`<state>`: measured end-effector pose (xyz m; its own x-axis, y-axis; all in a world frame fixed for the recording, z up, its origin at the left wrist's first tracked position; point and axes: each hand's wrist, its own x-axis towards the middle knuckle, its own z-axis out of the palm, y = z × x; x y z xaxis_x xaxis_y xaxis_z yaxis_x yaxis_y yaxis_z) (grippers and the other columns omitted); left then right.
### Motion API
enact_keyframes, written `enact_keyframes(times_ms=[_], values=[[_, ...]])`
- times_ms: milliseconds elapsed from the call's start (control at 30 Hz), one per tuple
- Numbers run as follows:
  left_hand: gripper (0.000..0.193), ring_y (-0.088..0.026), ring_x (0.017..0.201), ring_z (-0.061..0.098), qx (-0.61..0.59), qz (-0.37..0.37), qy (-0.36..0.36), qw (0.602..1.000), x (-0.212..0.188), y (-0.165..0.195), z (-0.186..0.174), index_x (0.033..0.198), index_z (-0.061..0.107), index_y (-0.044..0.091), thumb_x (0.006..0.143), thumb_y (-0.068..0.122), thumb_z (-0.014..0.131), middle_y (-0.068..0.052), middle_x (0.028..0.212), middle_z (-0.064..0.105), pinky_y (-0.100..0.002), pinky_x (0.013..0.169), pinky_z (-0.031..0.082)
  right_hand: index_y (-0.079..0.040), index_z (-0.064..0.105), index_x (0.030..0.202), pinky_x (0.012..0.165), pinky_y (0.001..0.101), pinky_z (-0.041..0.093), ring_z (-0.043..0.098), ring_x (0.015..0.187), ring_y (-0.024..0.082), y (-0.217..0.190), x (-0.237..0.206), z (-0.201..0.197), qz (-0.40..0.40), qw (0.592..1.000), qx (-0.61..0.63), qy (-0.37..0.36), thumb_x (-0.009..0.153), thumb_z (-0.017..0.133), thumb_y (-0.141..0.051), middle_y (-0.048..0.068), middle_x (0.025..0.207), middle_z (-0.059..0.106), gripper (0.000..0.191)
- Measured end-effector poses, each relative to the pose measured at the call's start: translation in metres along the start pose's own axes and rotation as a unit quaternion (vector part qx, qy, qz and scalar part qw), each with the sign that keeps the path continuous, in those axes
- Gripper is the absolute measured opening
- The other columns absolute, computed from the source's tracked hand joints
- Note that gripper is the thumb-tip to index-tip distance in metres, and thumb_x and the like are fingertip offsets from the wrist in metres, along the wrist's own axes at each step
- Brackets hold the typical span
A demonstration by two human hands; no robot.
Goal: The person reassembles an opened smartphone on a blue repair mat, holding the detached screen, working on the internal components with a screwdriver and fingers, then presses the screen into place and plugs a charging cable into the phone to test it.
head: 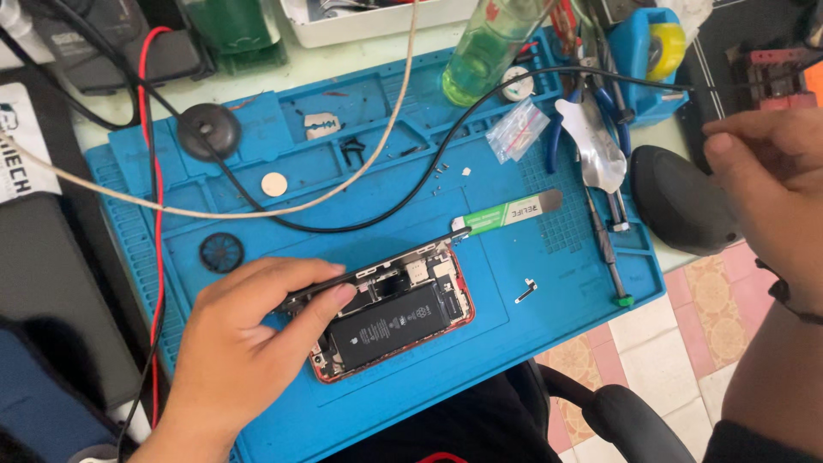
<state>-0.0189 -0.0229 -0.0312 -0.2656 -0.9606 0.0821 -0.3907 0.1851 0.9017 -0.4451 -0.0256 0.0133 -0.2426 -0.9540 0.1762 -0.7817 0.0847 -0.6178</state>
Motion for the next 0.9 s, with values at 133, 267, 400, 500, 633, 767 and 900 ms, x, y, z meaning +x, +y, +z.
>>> enact_keyframes(times_ms=[133,267,400,500,633,767,900], values=[[0.022,-0.018,0.085,0.078,0.004,-0.004,0.0,1.0,-0.001,-0.001,0.0,0.099,0.076,0.003,0.078,0.008,0.082,-0.008,0.094,0.08,-0.028,0.076,0.058,-0.001,0.071,0.115,0.065,0.0246,0.051,0.064,0.074,0.01,0.002,-0.015,-0.004,0.058,0.997,-0.036,-0.024,0.101,0.069,-0.01,0.006,0.088,0.069,0.017],[0.023,-0.018,0.087,0.077,0.004,-0.006,-0.002,1.0,-0.003,-0.002,-0.001,0.1,0.076,0.002,0.078,0.007,0.082,-0.008,0.096,0.08,-0.028,0.077,0.058,-0.001,0.072,0.109,0.07,0.028,0.055,0.071,0.077,0.016,-0.006,-0.027,0.012,-0.022,0.99,-0.098,-0.095,0.093,0.073,-0.008,0.009,0.091,0.074,0.018],[0.022,-0.017,0.085,0.077,0.007,-0.024,-0.004,1.0,-0.003,-0.003,-0.003,0.1,0.076,0.001,0.078,0.006,0.081,-0.008,0.094,0.079,-0.027,0.076,0.058,-0.005,0.075,0.103,0.069,0.0347,0.055,0.071,0.077,0.026,-0.014,-0.022,0.033,-0.08,0.972,-0.194,-0.106,0.089,0.078,-0.009,0.012,0.088,0.073,0.015],[0.022,-0.018,0.085,0.077,0.013,-0.029,0.002,0.999,-0.003,-0.003,-0.003,0.099,0.076,0.001,0.079,0.007,0.082,-0.008,0.094,0.079,-0.028,0.076,0.057,-0.005,0.073,0.102,0.069,0.0367,0.055,0.071,0.079,0.028,-0.02,-0.018,0.042,-0.087,0.972,-0.198,-0.087,0.087,0.079,-0.011,0.011,0.088,0.072,0.017],[0.022,-0.017,0.084,0.077,0.028,-0.019,0.001,0.999,-0.002,-0.003,-0.004,0.099,0.076,0.002,0.079,0.009,0.082,-0.008,0.093,0.078,-0.028,0.075,0.056,-0.005,0.069,0.106,0.071,0.0363,0.056,0.072,0.081,0.025,-0.028,-0.012,0.045,-0.099,0.973,-0.189,-0.085,0.089,0.079,-0.012,0.01,0.092,0.071,0.021],[0.022,-0.017,0.081,0.076,0.03,-0.025,0.0,0.999,-0.001,-0.003,-0.004,0.098,0.077,0.003,0.079,0.01,0.083,-0.008,0.091,0.079,-0.028,0.073,0.056,-0.002,0.068,0.118,0.066,0.0393,0.055,0.07,0.077,0.029,-0.033,-0.006,0.043,-0.119,0.965,-0.224,-0.07,0.08,0.08,-0.008,0.016,0.094,0.068,0.039],[0.022,-0.017,0.082,0.076,0.019,-0.032,0.0,0.999,-0.001,-0.001,-0.004,0.099,0.077,0.002,0.079,0.01,0.082,-0.008,0.092,0.079,-0.028,0.073,0.056,-0.002,0.068,0.12,0.068,0.04,0.054,0.068,0.081,0.033,-0.032,0.006,0.047,-0.19,0.958,-0.205,-0.065,0.079,0.085,-0.017,0.016,0.095,0.068,0.046]])
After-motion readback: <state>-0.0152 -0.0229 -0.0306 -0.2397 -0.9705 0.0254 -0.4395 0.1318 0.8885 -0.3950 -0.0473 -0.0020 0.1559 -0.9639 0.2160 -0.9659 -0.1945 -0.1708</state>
